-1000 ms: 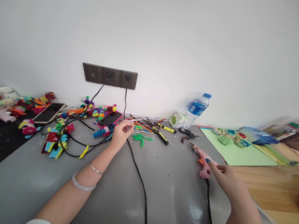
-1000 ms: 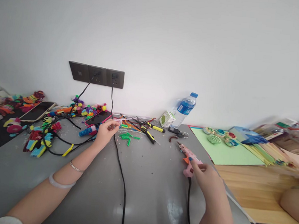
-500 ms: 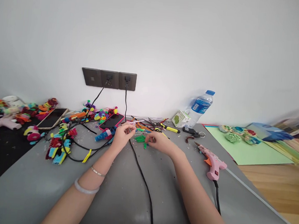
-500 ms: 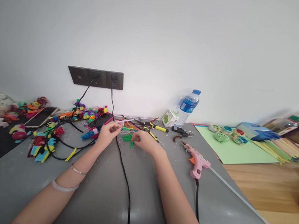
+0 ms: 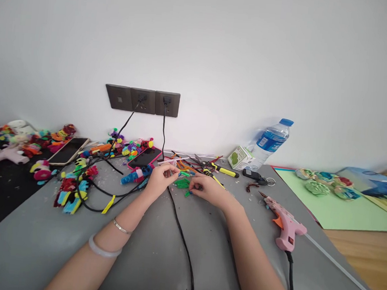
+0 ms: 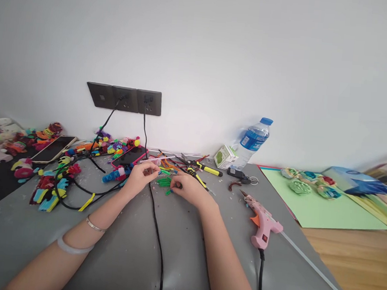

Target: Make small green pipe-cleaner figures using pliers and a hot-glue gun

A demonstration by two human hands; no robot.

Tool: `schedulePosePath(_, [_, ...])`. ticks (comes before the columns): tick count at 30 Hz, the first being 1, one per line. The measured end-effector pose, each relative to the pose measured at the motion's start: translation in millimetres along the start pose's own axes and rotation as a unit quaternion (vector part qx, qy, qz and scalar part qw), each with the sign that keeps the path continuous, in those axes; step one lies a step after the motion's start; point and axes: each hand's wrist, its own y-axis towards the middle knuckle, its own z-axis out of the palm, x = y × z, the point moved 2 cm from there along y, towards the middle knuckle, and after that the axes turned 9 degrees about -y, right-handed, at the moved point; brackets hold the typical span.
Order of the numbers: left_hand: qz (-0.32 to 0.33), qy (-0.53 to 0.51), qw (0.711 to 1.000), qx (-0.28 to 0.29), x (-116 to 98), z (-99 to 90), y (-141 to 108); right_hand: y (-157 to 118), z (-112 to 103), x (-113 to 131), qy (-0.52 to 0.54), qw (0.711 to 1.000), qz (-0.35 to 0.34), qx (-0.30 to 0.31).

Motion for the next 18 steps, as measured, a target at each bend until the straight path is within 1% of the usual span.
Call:
schedulePosePath(4, [0.001, 0.007, 1.0, 0.008, -2, 0.7, -1, -5, -1, 5, -0.005, 1.0, -0.008, -0.025])
schedulePosePath(7, [-0.001, 0.009, 1.0, 0.007, -1, 0.4, -2, -11, -7, 5, 0.022, 0.998, 0.014, -0.057])
schedulePosePath(9, [-0.006, 0.009, 1.0, 0.005, 0, 0.2, -2, -14, -13, 2, 0.066, 0.992, 0.048, -0.1])
schedulePosePath(12, [-0.013, 0.003, 1.0, 0.017, 2, 1.2, -3, -15, -19, -1, 0.171, 0.968, 0.102, -0.156])
schedulePosePath(15, [-0.047, -0.026, 0.997, 0.049, 2, 4.1, -4, -12, -17, 1, 0.259, 0.944, 0.129, -0.16])
schedulePosePath(18, [-0.094, -0.056, 0.99, 0.088, 1, 7.3, -6, -8, -11, 8, 0.299, 0.937, 0.126, -0.134])
